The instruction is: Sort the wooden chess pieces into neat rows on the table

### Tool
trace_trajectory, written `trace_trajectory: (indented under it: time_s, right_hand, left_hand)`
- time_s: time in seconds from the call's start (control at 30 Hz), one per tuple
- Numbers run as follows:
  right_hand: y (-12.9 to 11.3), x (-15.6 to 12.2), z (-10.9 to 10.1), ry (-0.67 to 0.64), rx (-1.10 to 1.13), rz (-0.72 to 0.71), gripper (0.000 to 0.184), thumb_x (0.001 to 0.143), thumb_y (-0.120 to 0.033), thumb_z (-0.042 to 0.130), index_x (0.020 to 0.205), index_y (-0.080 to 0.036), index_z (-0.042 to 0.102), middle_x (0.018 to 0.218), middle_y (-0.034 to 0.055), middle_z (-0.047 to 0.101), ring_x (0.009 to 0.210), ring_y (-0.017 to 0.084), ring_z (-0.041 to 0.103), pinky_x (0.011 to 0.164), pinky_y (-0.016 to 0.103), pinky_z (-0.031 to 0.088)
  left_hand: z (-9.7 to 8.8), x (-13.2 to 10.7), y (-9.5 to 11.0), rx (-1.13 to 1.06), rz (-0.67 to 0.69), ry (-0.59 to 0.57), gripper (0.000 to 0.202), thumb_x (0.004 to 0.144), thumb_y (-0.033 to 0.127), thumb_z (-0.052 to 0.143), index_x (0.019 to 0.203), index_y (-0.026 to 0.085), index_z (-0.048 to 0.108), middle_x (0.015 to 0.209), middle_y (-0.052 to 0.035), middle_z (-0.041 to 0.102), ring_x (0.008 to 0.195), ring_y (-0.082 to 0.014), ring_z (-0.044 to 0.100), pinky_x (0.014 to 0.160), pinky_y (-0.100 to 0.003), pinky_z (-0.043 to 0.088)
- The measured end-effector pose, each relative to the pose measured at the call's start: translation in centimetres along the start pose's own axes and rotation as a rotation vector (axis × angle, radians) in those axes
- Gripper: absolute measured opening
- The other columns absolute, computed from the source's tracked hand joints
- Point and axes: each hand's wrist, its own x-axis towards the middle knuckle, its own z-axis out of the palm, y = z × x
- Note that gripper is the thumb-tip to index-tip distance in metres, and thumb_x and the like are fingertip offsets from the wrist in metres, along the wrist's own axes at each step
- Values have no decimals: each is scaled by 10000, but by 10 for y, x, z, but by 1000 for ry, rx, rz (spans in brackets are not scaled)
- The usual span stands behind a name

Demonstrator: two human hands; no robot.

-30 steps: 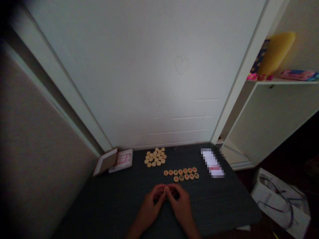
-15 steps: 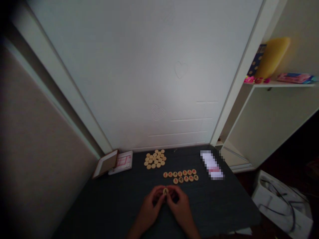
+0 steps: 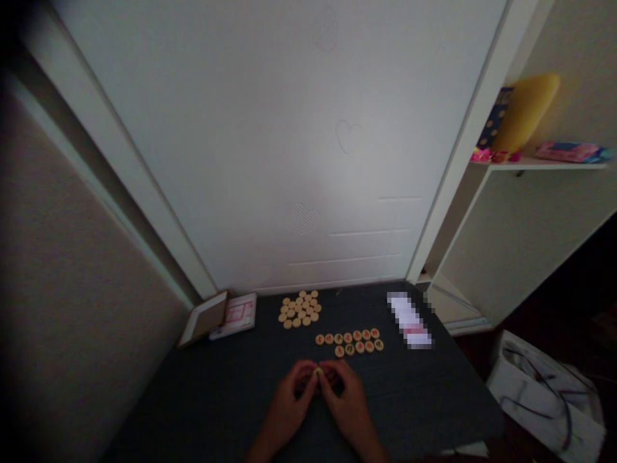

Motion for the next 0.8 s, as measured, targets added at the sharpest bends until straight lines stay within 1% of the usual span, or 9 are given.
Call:
trace_trajectory:
  time_s: [0.1,0.27,0.33,0.4,0.47,0.63,0.8]
  right_hand:
    - [1,-2,2,0,2,-2,266,935,-425,617,1076,-216,702,962,60,719,866,204,685,800,296,542]
    - [-4,-2,1,-22,-21,6,243,947,-415,602,1057,-229,713,934,43,717,840,196,679,767,281,526]
    - [-6,-2,0,-15,-23,16,248,948,-419,600,1058,-227,712,932,42,720,841,197,678,772,282,524]
    - [-6,-1,-2,-4,-22,29,256,947,-425,599,1058,-222,710,951,48,724,861,203,680,785,285,524]
    - [-5,-1,-2,4,-19,42,267,946,-434,598,1053,-217,711,967,54,730,874,209,683,793,289,528]
    - [2,-1,-1,32,-23,45,283,938,-452,601,1034,-211,715,963,64,744,874,220,696,805,299,548]
    - [9,-2,-2,85,-98,-19,238,973,-392,550,1035,-226,707,984,62,744,895,217,708,809,300,567]
  left_hand:
    - [-1,1,-4,-13,9,2,246,930,440,608,1023,220,666,1041,-68,767,927,-230,728,829,-307,575]
    - [-2,2,-7,28,0,17,257,971,435,542,1007,214,668,926,-47,762,812,-207,723,757,-292,573]
    - [-2,1,-6,23,3,-2,247,976,421,537,1045,218,660,965,-53,763,834,-207,725,772,-297,575]
    - [-3,0,-6,20,15,-33,233,963,396,566,1101,226,645,1035,-62,762,909,-215,726,827,-309,572]
    - [-2,0,-5,45,27,-47,245,942,373,604,1139,230,637,1064,-67,761,955,-221,722,862,-318,567]
    - [-2,2,-10,160,31,-8,253,933,367,613,1141,229,654,1000,-60,770,871,-214,726,800,-318,580]
    - [-1,0,-10,250,69,4,237,961,368,578,1155,257,657,1033,-38,765,920,-208,717,819,-316,576]
